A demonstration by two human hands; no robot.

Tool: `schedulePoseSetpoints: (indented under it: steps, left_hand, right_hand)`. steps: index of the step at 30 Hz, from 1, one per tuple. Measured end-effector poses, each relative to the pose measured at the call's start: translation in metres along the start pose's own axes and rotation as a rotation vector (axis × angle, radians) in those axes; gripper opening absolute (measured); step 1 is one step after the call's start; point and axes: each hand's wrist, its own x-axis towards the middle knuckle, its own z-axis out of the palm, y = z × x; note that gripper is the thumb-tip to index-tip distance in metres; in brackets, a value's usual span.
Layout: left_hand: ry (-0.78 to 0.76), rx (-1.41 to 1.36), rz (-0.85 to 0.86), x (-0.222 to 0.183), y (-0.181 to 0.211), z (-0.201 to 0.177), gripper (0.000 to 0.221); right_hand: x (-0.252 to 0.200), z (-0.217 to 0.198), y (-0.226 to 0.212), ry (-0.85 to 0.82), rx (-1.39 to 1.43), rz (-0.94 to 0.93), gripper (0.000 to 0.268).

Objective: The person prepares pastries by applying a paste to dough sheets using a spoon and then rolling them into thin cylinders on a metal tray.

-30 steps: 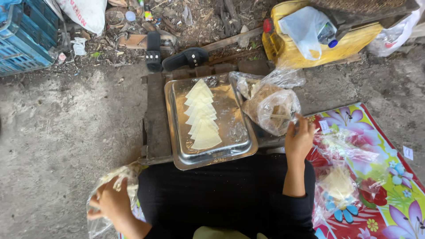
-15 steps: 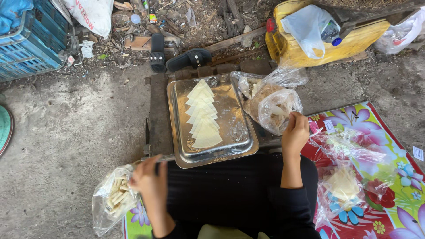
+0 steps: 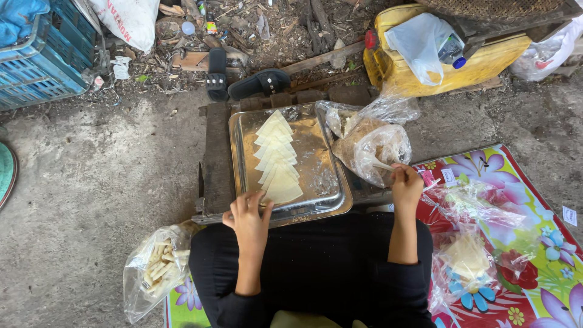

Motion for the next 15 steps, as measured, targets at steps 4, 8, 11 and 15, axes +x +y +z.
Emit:
schedulePoseSetpoints:
  steps: [4,8,11,15]
  left_hand:
    - [0.003,0.086,-0.051,0.0,-0.001,-0.001,0.041]
    - [0.003,0.11,-0.034,-0.006,0.003,0.001,0.032]
    - [-0.006,0.104,-0.038,-0.006,0.003,0.001,0.029]
    - [-0.01,0.08,-0.021,-0.008,0.002,0.003,0.02]
  right_hand:
    - [-0.004,0.0,-0.006,0.135,-0.126,-0.227,0.014]
    - [-0.013,0.033,-0.02,0.115,-0.424,-0.651,0.013]
    - [-0.017,0.048,-0.022,0.004,-0.263,-0.39,0.015]
    - [-0.005,0.031,-0.004,0.044,-0.084,-0.123,0.017]
